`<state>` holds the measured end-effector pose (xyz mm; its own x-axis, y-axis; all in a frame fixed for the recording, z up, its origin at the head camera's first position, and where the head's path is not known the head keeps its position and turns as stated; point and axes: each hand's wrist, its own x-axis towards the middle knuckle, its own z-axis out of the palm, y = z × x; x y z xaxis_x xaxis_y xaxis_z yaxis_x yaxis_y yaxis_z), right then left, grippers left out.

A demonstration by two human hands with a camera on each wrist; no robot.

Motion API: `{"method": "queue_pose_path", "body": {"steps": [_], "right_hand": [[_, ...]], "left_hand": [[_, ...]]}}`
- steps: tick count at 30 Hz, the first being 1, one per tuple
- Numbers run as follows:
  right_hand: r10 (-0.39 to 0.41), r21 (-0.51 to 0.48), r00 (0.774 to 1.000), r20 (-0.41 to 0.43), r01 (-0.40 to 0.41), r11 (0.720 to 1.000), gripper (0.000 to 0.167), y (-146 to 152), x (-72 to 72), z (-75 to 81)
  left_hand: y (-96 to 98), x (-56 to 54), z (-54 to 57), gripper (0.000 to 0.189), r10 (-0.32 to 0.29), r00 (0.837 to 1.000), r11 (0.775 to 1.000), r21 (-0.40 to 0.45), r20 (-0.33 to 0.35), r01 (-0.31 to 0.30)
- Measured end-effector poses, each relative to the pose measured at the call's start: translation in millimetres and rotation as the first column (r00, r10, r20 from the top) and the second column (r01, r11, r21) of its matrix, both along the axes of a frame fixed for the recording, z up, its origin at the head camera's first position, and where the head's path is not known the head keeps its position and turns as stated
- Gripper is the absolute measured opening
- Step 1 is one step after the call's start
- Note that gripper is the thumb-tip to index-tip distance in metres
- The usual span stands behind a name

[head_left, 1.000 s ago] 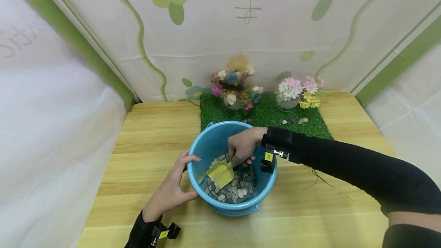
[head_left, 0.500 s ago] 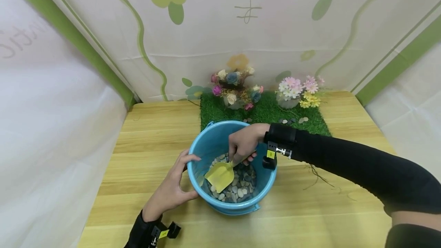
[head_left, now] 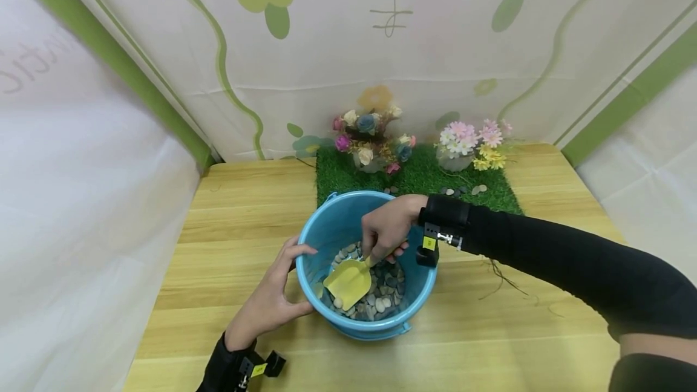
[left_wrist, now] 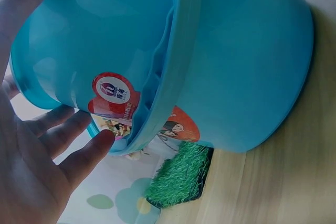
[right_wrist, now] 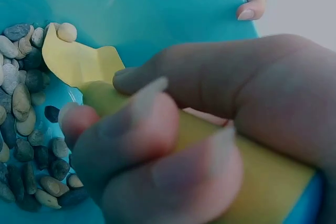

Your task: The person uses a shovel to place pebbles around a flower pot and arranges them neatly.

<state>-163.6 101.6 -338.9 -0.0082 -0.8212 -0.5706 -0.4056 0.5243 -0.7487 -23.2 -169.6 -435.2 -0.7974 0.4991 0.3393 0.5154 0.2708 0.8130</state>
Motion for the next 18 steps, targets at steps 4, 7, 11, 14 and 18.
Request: {"method": "queue_pose_path", "body": {"steps": [4,7,11,14,18], "right_hand": [[0.027,-0.002,1.000,0.004,-0.027,1.000,0.024,-0.3,-0.7,1.4],[0.038,-0.003,0.999,0.009,-0.038,0.999,0.023,0.4,-1.5,2.9],[0.056,-0.012,0.998,0.021,-0.056,0.998,0.023,2.2,-3.1,6.8],[0.082,-0.034,0.996,0.037,-0.081,0.996,0.024,3.9,-5.0,10.2],[0.102,-0.064,0.994,0.048,-0.099,0.993,0.026,7.7,-8.5,16.8]], "left_hand": [[-0.2,0.1,0.4,0.080,-0.001,1.000,1.000,0.002,0.003,0.001],[0.0,0.2,1.1,0.082,0.002,1.000,1.000,-0.002,0.001,-0.002],[0.1,0.4,1.4,0.083,0.009,1.000,1.000,-0.009,0.001,-0.009],[-0.1,0.5,1.4,0.083,0.010,1.000,1.000,-0.009,0.002,-0.010],[-0.1,0.3,1.5,0.082,0.011,1.000,1.000,-0.008,-0.002,-0.011]]}}
